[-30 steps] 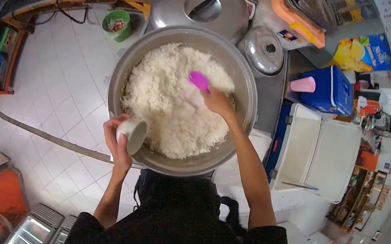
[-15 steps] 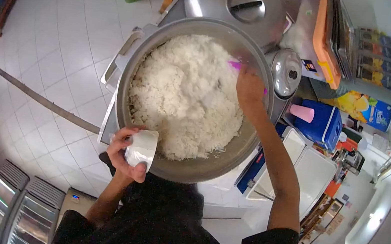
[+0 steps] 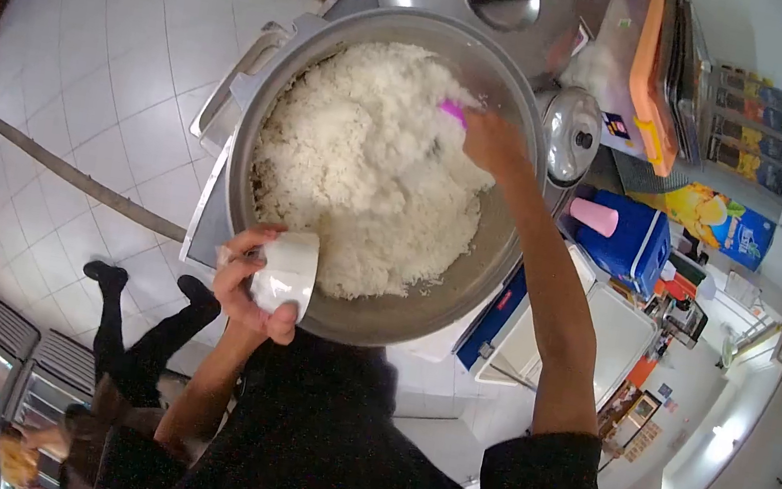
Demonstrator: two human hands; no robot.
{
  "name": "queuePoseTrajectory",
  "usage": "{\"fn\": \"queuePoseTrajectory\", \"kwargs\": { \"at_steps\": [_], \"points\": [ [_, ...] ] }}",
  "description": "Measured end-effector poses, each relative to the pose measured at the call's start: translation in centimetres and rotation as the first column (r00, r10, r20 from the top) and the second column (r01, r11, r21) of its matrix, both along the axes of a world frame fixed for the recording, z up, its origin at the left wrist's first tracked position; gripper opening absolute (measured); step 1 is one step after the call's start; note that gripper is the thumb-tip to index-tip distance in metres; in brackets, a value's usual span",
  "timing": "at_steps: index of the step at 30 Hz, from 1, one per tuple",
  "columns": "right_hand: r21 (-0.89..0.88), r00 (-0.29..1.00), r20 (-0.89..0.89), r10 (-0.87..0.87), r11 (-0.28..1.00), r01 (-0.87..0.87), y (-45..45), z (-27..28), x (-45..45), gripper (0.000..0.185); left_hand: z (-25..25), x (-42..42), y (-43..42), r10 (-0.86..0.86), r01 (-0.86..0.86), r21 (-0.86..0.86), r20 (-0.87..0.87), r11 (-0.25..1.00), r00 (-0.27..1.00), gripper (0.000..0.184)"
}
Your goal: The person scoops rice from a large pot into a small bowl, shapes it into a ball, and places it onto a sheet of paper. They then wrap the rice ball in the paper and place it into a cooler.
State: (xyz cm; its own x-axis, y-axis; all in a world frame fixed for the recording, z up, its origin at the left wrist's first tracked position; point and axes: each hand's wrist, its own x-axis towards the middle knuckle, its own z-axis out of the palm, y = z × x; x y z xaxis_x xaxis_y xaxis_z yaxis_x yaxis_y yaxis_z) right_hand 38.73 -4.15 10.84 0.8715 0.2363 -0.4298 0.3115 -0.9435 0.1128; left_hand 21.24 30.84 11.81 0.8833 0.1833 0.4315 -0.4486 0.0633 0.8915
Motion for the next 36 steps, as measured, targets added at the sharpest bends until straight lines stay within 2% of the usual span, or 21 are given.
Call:
{"fn": "queuePoseTrajectory", "kwargs": {
  "at_steps": [6, 8, 12, 14, 15, 17, 18, 20, 21, 23, 24, 26, 27, 28, 29, 30, 31, 32, 33, 34, 36],
  "points": [
    [0.023, 0.989, -0.086, -0.122, 0.992, 0.124, 0.6, -1.2, -2.0, 0.030, 0.3, 0.3, 0.5, 0.027, -0.027, 0.042, -0.009, 0.999, 1.000, 0.051],
    [0.175, 0.964, -0.160, -0.212, 0.955, 0.239, 1.0, -0.8, -5.5, 0.031, 0.9, 0.4, 0.5, 0.053, -0.054, 0.020, 0.017, 0.998, 0.998, 0.049],
    [0.137, 0.909, -0.204, -0.362, 0.909, 0.393, 4.8, 1.4, -10.0, 0.034, 0.4, 0.4, 0.6, 0.040, -0.041, 0.035, 0.032, 0.999, 0.999, 0.046],
    [0.222, 0.868, -0.280, -0.409, 0.852, 0.473, 5.8, 2.7, -11.6, 0.036, 0.9, 0.8, 0.5, 0.051, -0.053, 0.055, 0.045, 0.997, 0.998, 0.047],
    [0.229, 0.868, -0.258, -0.423, 0.847, 0.481, 5.7, 2.0, -12.6, 0.036, 1.4, 0.8, 0.6, 0.068, -0.074, 0.107, 0.054, 0.992, 0.996, 0.045],
    [0.534, 0.965, -0.125, -0.232, 0.804, 0.262, 5.5, -1.0, -16.3, 0.035, 1.6, 0.8, 0.7, 0.048, -0.059, 0.131, 0.087, 0.990, 0.995, 0.045],
    [0.540, 0.965, -0.107, -0.238, 0.801, 0.257, 5.2, -0.9, -16.2, 0.035, 1.7, 1.1, 0.7, 0.056, -0.075, 0.160, 0.116, 0.984, 0.992, 0.044],
    [0.557, 0.869, -0.413, -0.273, 0.679, 0.479, 4.8, -0.8, -17.2, 0.032, 2.4, 0.7, 0.8, 0.040, -0.063, 0.180, 0.127, 0.982, 0.991, 0.040],
    [0.568, 0.872, -0.396, -0.287, 0.669, 0.478, 5.4, 1.1, -17.2, 0.032, 2.8, 1.0, 0.9, -0.009, 0.002, 0.189, 0.035, 0.982, 0.999, 0.037],
    [0.266, 0.493, -0.730, -0.474, 0.466, 0.843, 7.4, 6.9, -17.5, 0.031, 4.0, 1.4, 0.6, -0.098, 0.120, 0.114, -0.185, 0.986, 0.978, 0.030],
    [0.276, 0.496, -0.722, -0.482, 0.457, 0.846, 6.8, 7.1, -18.4, 0.031, 4.4, 1.5, 0.4, -0.110, 0.131, 0.113, -0.171, 0.985, 0.979, 0.030],
    [0.335, 0.378, -0.873, -0.308, 0.185, 0.924, 5.5, 7.0, -19.6, 0.029, 4.9, 1.8, 0.1, -0.249, 0.231, -0.101, -0.526, 0.968, 0.814, 0.030],
    [0.346, 0.389, -0.869, -0.307, 0.188, 0.919, 5.7, 7.6, -19.6, 0.029, 5.0, 2.3, -0.1, -0.260, 0.300, -0.019, -0.551, 0.954, 0.793, 0.037],
    [0.617, 0.687, -0.668, -0.287, 0.303, 0.726, 6.0, 8.2, -19.8, 0.030, 5.2, 2.8, -0.6, -0.256, 0.296, -0.015, -0.544, 0.955, 0.799, 0.037],
    [0.802, 0.897, -0.379, -0.226, 0.402, 0.441, 6.2, 8.9, -20.1, 0.031, 5.6, 3.4, -1.5, -0.403, 0.387, -0.181, -0.665, 0.904, 0.629, 0.040],
    [0.808, 0.903, -0.368, -0.222, 0.405, 0.428, 7.8, 10.3, -20.3, 0.031, 6.1, 4.0, -2.5, -0.538, 0.437, -0.355, -0.729, 0.826, 0.424, 0.043],
    [0.730, 0.920, -0.021, -0.390, 0.623, 0.281, 10.7, 12.0, -20.6, 0.033, 6.3, 4.2, -3.8, -0.537, 0.440, -0.350, -0.723, 0.827, 0.434, 0.043],
    [0.553, 0.826, 0.353, -0.439, 0.810, 0.195, 13.7, 13.1, -21.1, 0.035, 6.2, 4.1, -5.5, -0.683, 0.368, -0.581, -0.672, 0.726, 0.287, 0.048],
    [0.338, 0.781, 0.461, -0.421, 0.897, 0.285, 17.2, 13.1, -21.6, 0.039, 5.7, 4.3, -6.7, -0.812, 0.257, -0.771, -0.564, 0.583, 0.151, 0.052],
    [0.112, 0.736, 0.559, -0.382, 0.914, 0.389, 19.7, 13.0, -22.1, 0.043, 4.8, 4.6, -7.4, -0.813, 0.271, -0.768, -0.561, 0.581, 0.154, 0.052],
    [0.128, 0.783, 0.457, -0.423, 0.902, 0.412, 19.7, 13.2, -22.9, 0.049, 3.5, 4.8, -8.3, -0.889, 0.148, -0.877, -0.448, 0.458, 0.097, 0.053]
  ]
}}
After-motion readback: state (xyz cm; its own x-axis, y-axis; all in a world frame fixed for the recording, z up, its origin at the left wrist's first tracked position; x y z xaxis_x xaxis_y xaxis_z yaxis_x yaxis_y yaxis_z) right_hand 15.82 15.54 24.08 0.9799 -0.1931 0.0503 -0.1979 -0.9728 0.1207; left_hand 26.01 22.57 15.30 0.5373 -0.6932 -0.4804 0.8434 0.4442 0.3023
